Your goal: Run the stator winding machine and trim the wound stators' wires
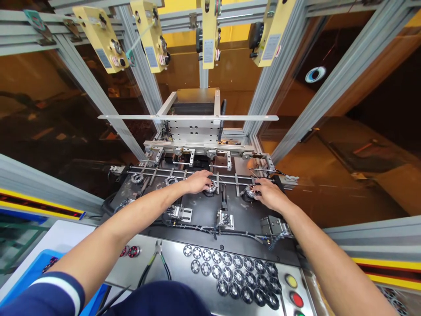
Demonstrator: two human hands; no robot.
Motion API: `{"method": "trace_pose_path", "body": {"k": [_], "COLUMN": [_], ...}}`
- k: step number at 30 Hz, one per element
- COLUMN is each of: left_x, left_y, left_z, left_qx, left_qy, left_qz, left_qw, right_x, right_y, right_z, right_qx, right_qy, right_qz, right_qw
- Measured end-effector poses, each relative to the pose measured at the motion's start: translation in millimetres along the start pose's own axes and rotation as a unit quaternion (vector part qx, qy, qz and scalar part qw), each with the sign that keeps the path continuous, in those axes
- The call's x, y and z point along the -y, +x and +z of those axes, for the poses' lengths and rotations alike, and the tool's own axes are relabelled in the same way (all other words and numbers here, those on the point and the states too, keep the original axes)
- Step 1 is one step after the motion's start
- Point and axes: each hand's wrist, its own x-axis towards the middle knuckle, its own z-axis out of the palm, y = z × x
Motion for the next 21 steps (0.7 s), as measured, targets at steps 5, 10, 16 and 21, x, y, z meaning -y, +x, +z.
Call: {"method": "trace_pose_path", "body": {"k": [5, 10, 16, 21], "left_x": [-27, -68, -95, -99], "left_y": [-34, -114, -186, -205], "left_z": [-21.3, -50.3, -63.3, -62.3], "left_qx": [-0.110, -0.237, -0.468, -0.523], "left_qy": [-0.088, -0.158, -0.222, -0.187], "left_qz": [0.011, 0.045, 0.087, 0.104], "left_qw": [0.990, 0.958, 0.851, 0.825], "right_x": [-5, -10, -15, -11], "right_y": [1, 2, 7, 13], "right_z": [5, 9, 7, -5], "right_qx": [-0.002, -0.010, -0.019, -0.052], "right_qy": [0.008, 0.027, 0.063, 0.117], "right_qz": [0.001, 0.006, 0.013, 0.027], "right_qw": [1.000, 1.000, 0.998, 0.991]}}
